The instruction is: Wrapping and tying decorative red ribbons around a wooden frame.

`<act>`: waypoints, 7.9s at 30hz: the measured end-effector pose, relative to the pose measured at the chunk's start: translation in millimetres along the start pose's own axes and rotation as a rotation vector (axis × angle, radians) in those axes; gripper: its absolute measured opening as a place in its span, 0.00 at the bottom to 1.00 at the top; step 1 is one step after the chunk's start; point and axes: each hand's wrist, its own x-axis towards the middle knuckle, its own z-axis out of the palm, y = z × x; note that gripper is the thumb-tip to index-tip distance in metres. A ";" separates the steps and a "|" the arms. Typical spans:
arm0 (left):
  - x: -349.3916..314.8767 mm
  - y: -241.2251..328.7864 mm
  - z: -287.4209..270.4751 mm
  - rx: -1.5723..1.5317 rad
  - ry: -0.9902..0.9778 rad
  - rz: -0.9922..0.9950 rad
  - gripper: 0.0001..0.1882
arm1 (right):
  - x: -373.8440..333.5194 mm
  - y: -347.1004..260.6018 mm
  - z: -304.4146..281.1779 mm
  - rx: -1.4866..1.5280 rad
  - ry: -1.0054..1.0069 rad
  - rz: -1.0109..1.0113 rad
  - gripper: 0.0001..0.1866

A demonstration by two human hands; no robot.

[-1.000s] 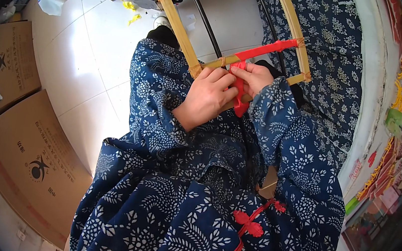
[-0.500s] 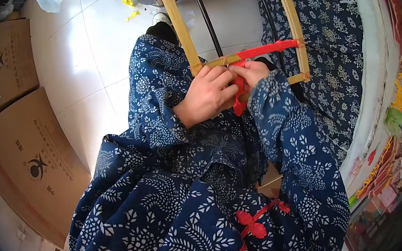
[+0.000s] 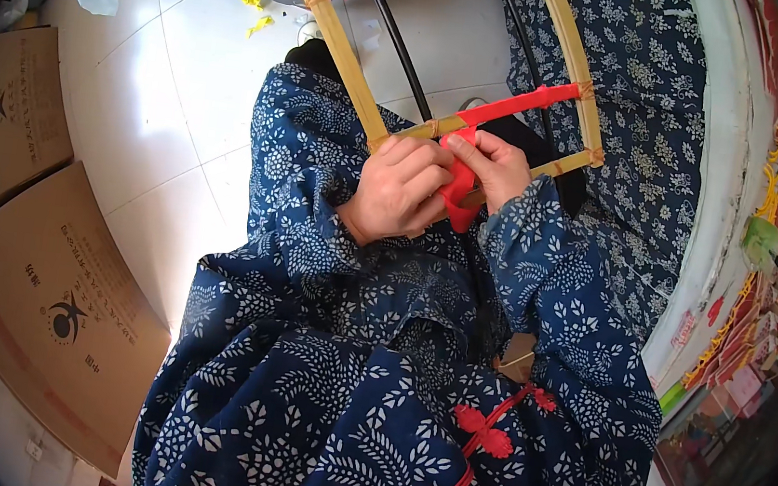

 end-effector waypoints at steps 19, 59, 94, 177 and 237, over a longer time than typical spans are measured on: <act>59.0 -5.7 -39.5 -0.351 0.103 -0.811 0.09 | 22.1 -25.7 -43.3 -1.106 0.093 -0.874 0.18; 128.7 63.1 -79.4 -1.437 -0.317 -0.478 0.16 | 74.8 24.0 -39.6 -1.029 0.530 -1.254 0.14; 118.5 -52.6 -37.7 0.441 -0.766 -0.433 0.13 | 48.1 -35.8 -45.5 -0.941 -0.070 -0.629 0.20; -11.8 -102.5 21.8 -1.622 0.178 -1.188 0.22 | -97.8 93.4 11.7 -0.266 0.324 -0.186 0.12; 111.7 -21.7 35.2 -0.773 0.246 -0.922 0.16 | -54.6 23.0 -123.7 -0.287 0.507 -0.406 0.17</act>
